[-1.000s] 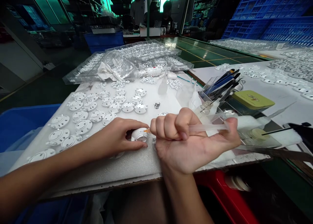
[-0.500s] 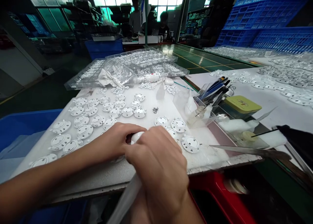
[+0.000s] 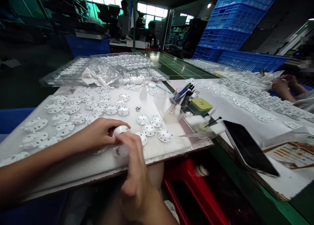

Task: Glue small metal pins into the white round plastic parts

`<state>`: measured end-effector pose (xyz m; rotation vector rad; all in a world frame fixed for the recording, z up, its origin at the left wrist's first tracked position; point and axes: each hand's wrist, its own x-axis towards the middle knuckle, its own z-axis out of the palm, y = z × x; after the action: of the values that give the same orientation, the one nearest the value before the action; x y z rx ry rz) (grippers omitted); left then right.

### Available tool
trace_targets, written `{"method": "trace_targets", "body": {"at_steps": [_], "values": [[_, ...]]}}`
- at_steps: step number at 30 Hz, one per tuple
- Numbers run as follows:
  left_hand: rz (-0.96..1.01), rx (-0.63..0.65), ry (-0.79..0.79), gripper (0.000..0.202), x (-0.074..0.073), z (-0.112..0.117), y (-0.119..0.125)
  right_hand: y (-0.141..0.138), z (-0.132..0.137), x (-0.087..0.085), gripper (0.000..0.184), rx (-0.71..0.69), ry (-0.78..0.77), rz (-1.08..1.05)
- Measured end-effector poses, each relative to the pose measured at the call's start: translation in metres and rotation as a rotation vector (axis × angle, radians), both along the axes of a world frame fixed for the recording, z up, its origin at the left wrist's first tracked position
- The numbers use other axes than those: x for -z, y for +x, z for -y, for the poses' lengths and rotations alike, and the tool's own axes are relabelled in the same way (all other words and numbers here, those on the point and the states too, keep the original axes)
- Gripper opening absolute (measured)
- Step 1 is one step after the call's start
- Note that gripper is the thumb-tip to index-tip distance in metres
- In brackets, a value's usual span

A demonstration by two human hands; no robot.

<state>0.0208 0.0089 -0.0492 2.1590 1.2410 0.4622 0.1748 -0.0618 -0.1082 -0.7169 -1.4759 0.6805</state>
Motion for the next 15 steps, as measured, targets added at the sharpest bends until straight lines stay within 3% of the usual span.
{"method": "trace_targets", "body": {"at_steps": [4, 5, 7, 10, 12, 15], "values": [[-0.029, -0.052, -0.027, 0.038, -0.005, 0.004, 0.001, 0.050, -0.009, -0.016, 0.032, 0.606, 0.286, -0.320], [-0.033, -0.053, -0.036, 0.038, -0.006, 0.004, 0.001, 0.065, -0.012, -0.019, 0.028, 0.751, 0.306, -0.322], [-0.038, -0.054, -0.050, 0.039, -0.007, 0.005, 0.002, 0.091, -0.018, -0.022, 0.036, 0.894, 0.298, -0.235], [-0.030, -0.051, -0.076, 0.040, -0.007, 0.005, 0.002, 0.105, -0.019, -0.017, 0.045, 0.905, 0.356, -0.125], [-0.019, -0.055, -0.087, 0.040, -0.006, 0.004, 0.002, 0.096, -0.018, -0.012, 0.045, 0.808, 0.385, 0.011], [0.003, -0.060, -0.087, 0.039, -0.004, 0.004, 0.001, 0.074, -0.020, -0.010, 0.043, 0.679, 0.289, 0.240]]}}
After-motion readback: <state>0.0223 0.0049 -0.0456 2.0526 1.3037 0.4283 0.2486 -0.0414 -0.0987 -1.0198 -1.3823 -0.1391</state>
